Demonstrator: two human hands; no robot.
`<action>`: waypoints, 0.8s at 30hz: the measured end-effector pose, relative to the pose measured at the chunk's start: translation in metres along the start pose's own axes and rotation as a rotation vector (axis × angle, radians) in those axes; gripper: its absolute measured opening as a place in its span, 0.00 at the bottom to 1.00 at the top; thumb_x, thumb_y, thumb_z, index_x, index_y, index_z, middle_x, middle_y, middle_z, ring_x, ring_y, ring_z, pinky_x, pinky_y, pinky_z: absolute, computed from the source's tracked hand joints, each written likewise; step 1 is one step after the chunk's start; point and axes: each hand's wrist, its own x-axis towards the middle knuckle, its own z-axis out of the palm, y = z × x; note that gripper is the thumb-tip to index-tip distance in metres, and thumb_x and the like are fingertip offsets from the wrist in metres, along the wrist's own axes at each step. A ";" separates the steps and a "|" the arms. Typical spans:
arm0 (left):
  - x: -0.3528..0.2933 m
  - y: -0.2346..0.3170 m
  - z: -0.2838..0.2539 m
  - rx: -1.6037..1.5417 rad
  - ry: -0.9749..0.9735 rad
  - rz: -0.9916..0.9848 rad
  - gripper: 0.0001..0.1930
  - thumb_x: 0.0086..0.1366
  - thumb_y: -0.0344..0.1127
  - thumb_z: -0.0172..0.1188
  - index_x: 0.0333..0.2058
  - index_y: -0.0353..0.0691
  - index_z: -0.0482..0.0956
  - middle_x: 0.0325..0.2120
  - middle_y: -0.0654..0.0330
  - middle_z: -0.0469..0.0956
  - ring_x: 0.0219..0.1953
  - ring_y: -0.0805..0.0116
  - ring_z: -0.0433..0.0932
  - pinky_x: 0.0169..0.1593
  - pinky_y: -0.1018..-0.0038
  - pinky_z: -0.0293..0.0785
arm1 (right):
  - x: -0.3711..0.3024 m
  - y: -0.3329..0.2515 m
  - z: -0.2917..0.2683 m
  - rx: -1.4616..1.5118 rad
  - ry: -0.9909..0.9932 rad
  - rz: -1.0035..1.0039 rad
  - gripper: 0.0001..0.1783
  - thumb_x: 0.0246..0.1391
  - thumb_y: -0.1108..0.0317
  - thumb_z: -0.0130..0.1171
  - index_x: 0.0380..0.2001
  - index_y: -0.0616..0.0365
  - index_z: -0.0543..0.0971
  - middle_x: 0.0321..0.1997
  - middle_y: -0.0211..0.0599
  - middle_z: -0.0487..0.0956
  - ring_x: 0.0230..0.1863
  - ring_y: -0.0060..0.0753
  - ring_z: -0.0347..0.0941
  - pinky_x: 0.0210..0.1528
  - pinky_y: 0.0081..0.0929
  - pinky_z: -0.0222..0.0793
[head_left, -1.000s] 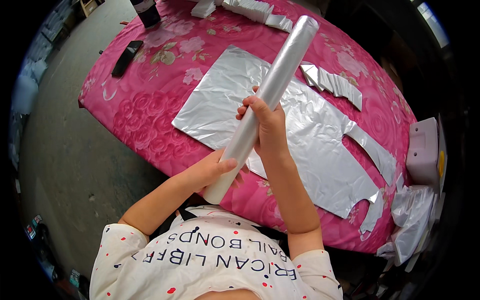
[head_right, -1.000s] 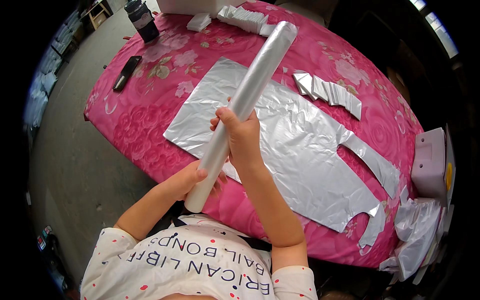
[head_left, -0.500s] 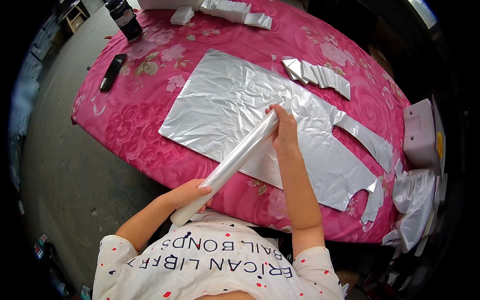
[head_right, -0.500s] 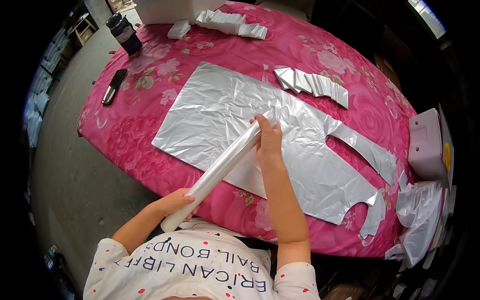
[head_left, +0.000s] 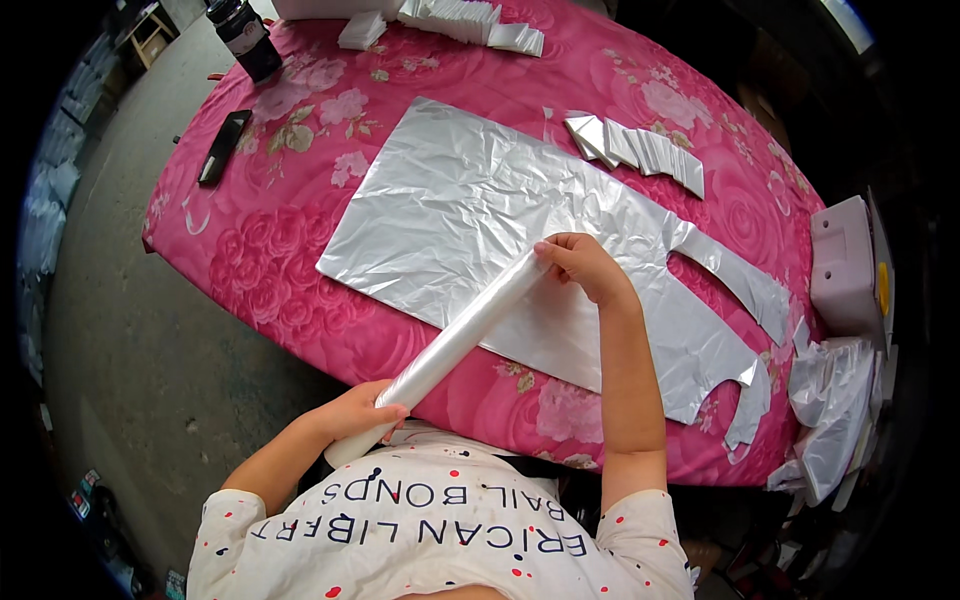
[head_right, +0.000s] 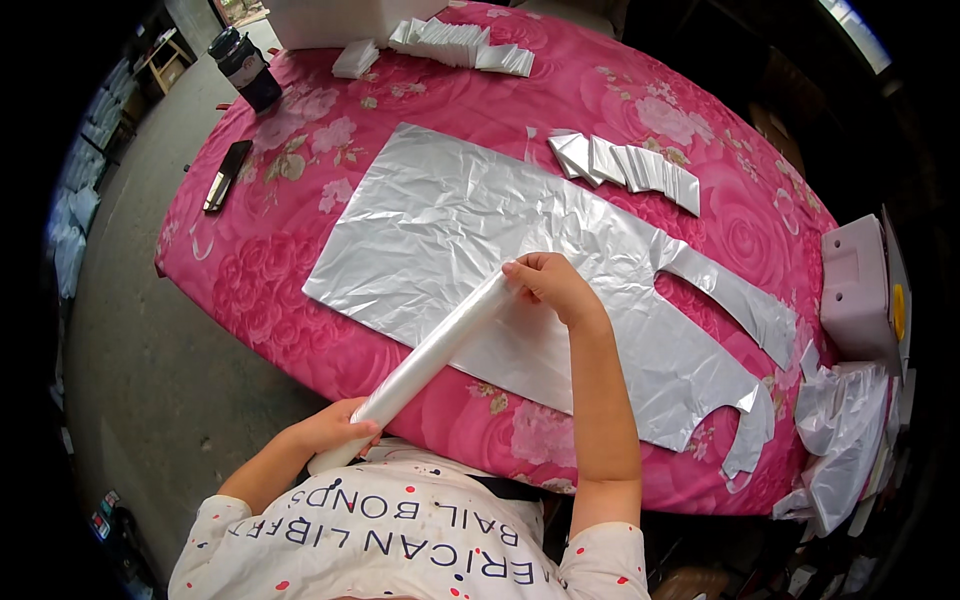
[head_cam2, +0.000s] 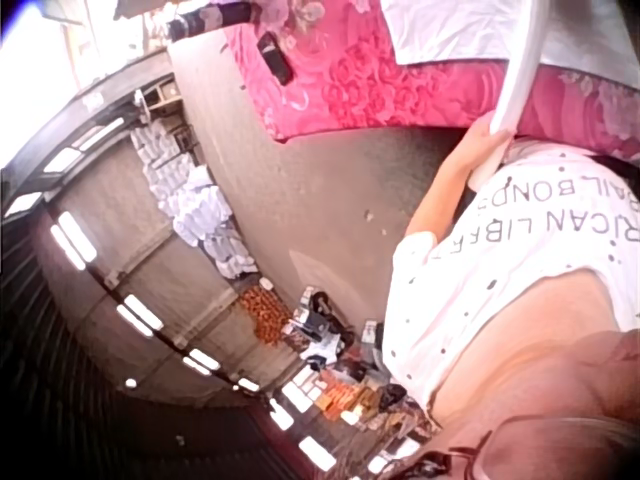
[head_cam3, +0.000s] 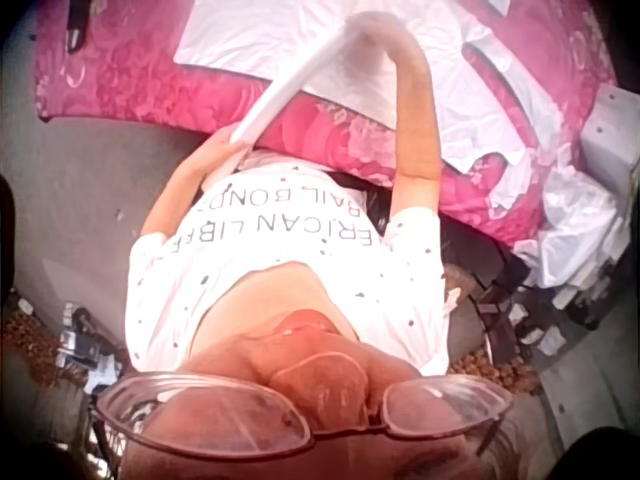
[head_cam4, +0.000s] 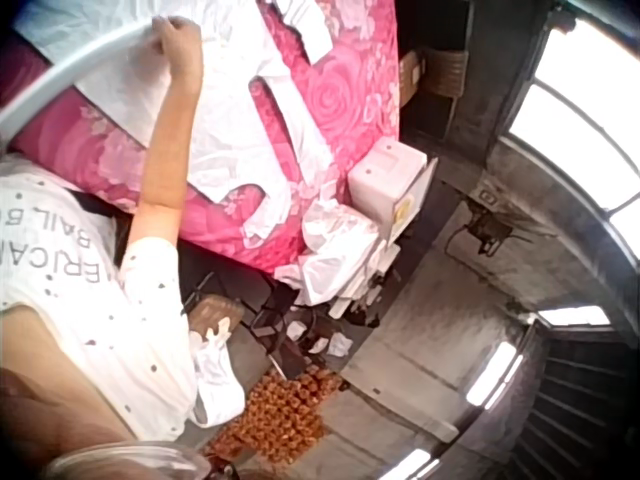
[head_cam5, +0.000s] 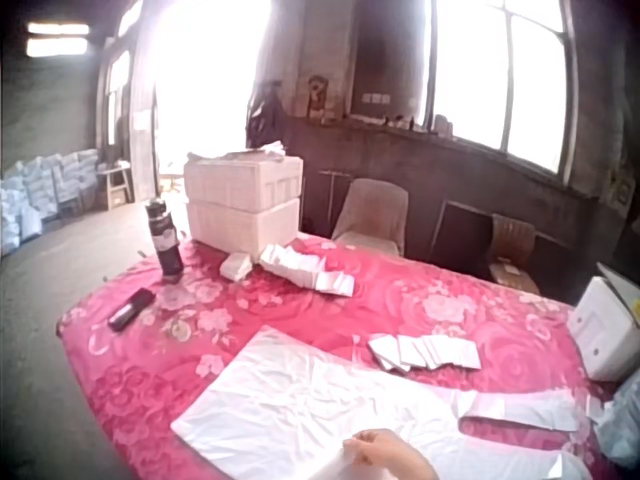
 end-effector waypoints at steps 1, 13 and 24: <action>0.000 0.000 0.000 0.000 0.001 0.003 0.15 0.61 0.39 0.55 0.42 0.38 0.67 0.25 0.64 0.70 0.24 0.77 0.70 0.31 0.76 0.71 | 0.002 0.004 -0.001 0.009 -0.031 -0.008 0.13 0.47 0.62 0.62 0.30 0.62 0.78 0.22 0.27 0.75 0.22 0.16 0.67 0.27 0.16 0.63; -0.009 0.008 -0.008 0.136 -0.008 -0.208 0.19 0.56 0.36 0.60 0.45 0.36 0.70 0.29 0.62 0.74 0.27 0.77 0.72 0.34 0.76 0.72 | 0.014 0.034 -0.056 -0.157 0.474 -0.226 0.09 0.48 0.69 0.59 0.27 0.67 0.78 0.18 0.29 0.74 0.19 0.16 0.67 0.22 0.16 0.63; -0.025 -0.017 -0.091 0.217 -0.308 -0.245 0.25 0.53 0.33 0.64 0.50 0.36 0.68 0.36 0.63 0.74 0.38 0.77 0.71 0.43 0.79 0.69 | -0.017 0.073 -0.173 -0.324 0.785 -0.240 0.09 0.51 0.68 0.58 0.28 0.65 0.78 0.19 0.26 0.73 0.18 0.15 0.64 0.20 0.15 0.60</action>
